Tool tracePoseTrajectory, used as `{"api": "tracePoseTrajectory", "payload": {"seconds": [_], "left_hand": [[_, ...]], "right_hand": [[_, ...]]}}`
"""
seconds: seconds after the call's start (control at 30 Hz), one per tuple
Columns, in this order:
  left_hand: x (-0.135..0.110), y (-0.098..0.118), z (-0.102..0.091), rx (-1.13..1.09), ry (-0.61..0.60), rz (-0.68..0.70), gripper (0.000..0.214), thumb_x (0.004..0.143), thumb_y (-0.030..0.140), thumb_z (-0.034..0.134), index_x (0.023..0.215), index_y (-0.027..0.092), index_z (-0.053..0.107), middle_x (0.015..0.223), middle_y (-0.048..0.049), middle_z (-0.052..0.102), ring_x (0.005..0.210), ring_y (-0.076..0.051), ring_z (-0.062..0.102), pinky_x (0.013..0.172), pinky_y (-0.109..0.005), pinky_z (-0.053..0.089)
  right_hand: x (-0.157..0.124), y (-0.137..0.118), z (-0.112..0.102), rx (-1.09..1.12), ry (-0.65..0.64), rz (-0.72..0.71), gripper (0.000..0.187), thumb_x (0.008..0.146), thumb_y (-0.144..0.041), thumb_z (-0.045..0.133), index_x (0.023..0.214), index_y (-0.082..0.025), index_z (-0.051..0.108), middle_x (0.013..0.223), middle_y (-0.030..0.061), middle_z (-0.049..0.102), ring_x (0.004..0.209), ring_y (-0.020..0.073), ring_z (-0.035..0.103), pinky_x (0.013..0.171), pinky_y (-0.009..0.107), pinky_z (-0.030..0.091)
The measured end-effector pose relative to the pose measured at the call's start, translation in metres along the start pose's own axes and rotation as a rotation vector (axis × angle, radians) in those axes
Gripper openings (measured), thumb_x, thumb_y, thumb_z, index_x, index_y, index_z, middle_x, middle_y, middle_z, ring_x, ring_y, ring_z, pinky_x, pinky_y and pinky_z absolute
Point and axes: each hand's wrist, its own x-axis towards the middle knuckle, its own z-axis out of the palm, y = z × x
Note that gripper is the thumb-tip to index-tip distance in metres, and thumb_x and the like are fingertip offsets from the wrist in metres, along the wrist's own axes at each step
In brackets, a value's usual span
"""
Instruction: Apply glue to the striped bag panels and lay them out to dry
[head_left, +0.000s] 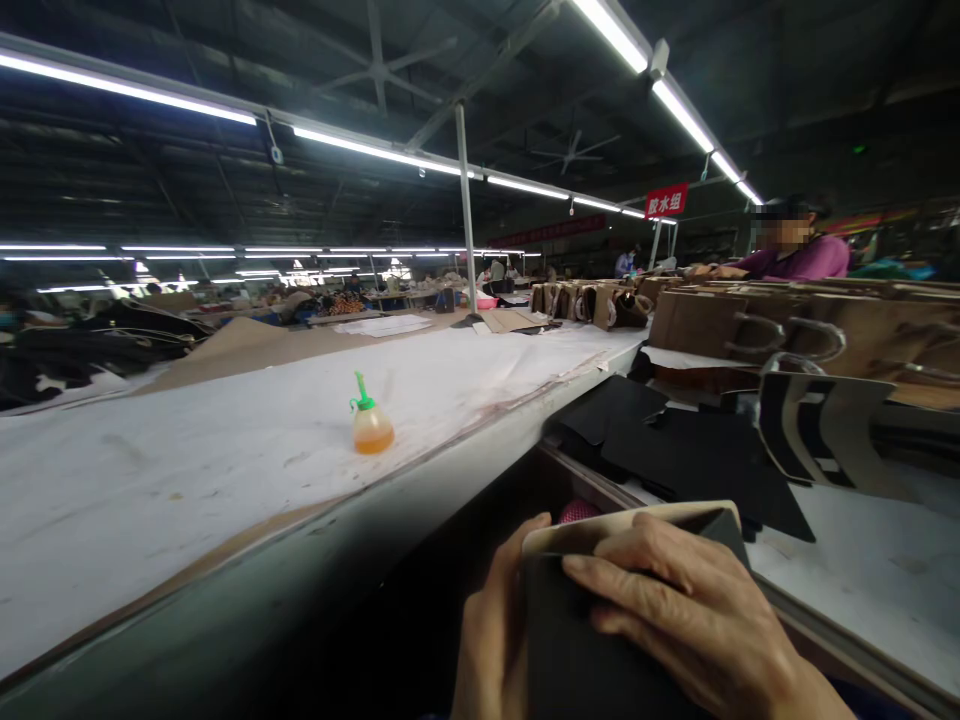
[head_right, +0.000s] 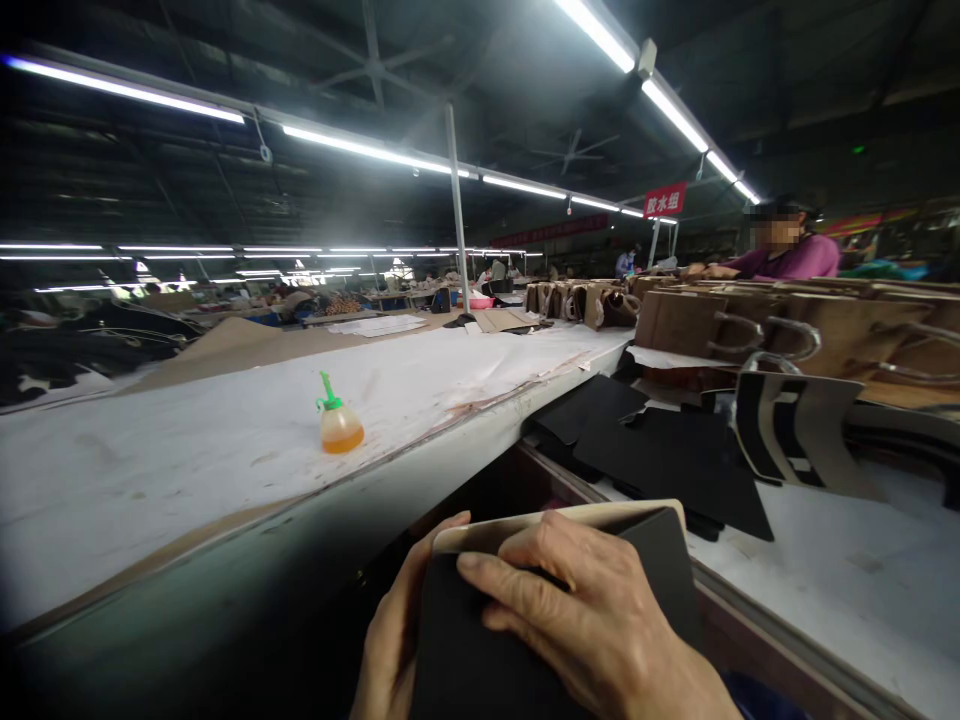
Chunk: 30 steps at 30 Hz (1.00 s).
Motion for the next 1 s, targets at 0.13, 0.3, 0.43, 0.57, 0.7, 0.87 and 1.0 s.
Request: {"api": "tracePoseTrajectory", "payload": {"seconds": [0.13, 0.3, 0.43, 0.57, 0.7, 0.87, 1.0], "left_hand": [[-0.002, 0.001, -0.003, -0.07, -0.041, -0.025, 0.053, 0.091, 0.06, 0.062, 0.131, 0.026, 0.069, 0.134, -0.0032, 0.07, 0.129, -0.028, 0.063, 0.082, -0.02, 0.06], [-0.001, -0.006, -0.01, -0.099, -0.118, 0.017, 0.054, 0.092, 0.064, 0.059, 0.133, 0.029, 0.067, 0.128, -0.0024, 0.075, 0.123, -0.024, 0.068, 0.092, -0.02, 0.057], [-0.001, -0.008, -0.013, -0.12, -0.165, 0.068, 0.045, 0.095, 0.056, 0.06, 0.133, 0.032, 0.067, 0.125, -0.0005, 0.077, 0.111, -0.02, 0.074, 0.09, -0.019, 0.056], [-0.001, -0.008, -0.012, -0.128, -0.193, 0.042, 0.045, 0.097, 0.053, 0.058, 0.133, 0.029, 0.067, 0.113, -0.0033, 0.08, 0.096, -0.02, 0.077, 0.073, -0.02, 0.057], [-0.002, -0.008, -0.011, -0.114, -0.19, 0.021, 0.047, 0.095, 0.055, 0.06, 0.133, 0.028, 0.068, 0.108, -0.0034, 0.081, 0.088, -0.019, 0.077, 0.073, -0.021, 0.056], [-0.002, -0.011, -0.01, -0.068, -0.191, 0.0, 0.054, 0.094, 0.062, 0.057, 0.133, 0.026, 0.069, 0.102, -0.0059, 0.081, 0.077, -0.019, 0.075, 0.064, -0.022, 0.055], [-0.002, -0.008, -0.011, 0.026, -0.179, -0.013, 0.055, 0.094, 0.06, 0.055, 0.138, 0.028, 0.067, 0.089, -0.007, 0.079, 0.074, -0.022, 0.075, 0.077, -0.029, 0.059]], "right_hand": [[-0.008, 0.0, 0.007, -0.181, -0.036, -0.011, 0.047, 0.102, -0.022, 0.053, 0.147, -0.038, 0.054, 0.097, 0.0025, 0.071, 0.083, 0.0142, 0.071, 0.072, 0.023, 0.061], [-0.011, 0.001, 0.002, -0.279, -0.079, -0.08, 0.054, 0.102, -0.017, 0.051, 0.152, -0.035, 0.046, 0.095, 0.0017, 0.07, 0.08, 0.0117, 0.07, 0.069, 0.02, 0.06], [-0.006, -0.003, 0.002, -0.216, -0.056, -0.055, 0.056, 0.101, -0.011, 0.052, 0.152, -0.032, 0.046, 0.097, 0.0019, 0.069, 0.081, 0.01, 0.068, 0.069, 0.019, 0.057], [-0.008, -0.003, 0.004, -0.185, -0.081, 0.002, 0.056, 0.101, -0.012, 0.052, 0.151, -0.038, 0.047, 0.099, 0.0011, 0.07, 0.079, 0.0102, 0.068, 0.069, 0.02, 0.056], [-0.011, -0.002, 0.003, -0.18, -0.079, 0.007, 0.058, 0.101, -0.014, 0.052, 0.152, -0.039, 0.045, 0.098, 0.001, 0.07, 0.076, 0.0107, 0.067, 0.066, 0.02, 0.055], [-0.012, -0.002, 0.001, -0.214, -0.103, 0.022, 0.058, 0.101, -0.015, 0.052, 0.152, -0.041, 0.045, 0.096, -0.0005, 0.069, 0.074, 0.0095, 0.065, 0.068, 0.019, 0.054], [-0.009, -0.003, 0.0, -0.2, -0.124, 0.059, 0.05, 0.102, -0.018, 0.052, 0.147, -0.041, 0.051, 0.096, -0.0008, 0.069, 0.075, 0.0097, 0.065, 0.068, 0.019, 0.054]]}}
